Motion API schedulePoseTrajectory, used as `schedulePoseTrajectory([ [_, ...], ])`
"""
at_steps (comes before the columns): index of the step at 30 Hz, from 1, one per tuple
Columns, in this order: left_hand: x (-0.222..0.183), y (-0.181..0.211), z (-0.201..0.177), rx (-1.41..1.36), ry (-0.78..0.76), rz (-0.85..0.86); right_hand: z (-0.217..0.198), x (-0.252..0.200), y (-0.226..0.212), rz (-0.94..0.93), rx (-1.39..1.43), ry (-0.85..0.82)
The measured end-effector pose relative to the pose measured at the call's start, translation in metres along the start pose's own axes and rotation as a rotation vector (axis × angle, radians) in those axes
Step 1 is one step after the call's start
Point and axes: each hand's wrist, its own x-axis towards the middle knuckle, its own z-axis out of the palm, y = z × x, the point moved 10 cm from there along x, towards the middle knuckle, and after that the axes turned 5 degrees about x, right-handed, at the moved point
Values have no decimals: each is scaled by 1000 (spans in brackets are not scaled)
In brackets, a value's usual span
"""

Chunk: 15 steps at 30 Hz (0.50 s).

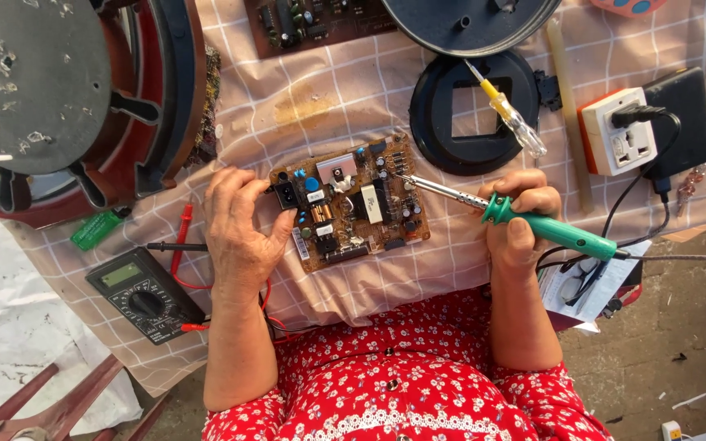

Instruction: Testing a circuit board with a multimeter and then using a soldering iron to perform repairs.

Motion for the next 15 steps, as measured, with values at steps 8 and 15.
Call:
schedulePoseTrajectory([
  [8,-1,-2,3,-8,-27,-9,-1,-2,2,12,65,-26],
  [15,-2,-3,2,-11,-9,-21,-2,-7,1,-8,106,-67],
])
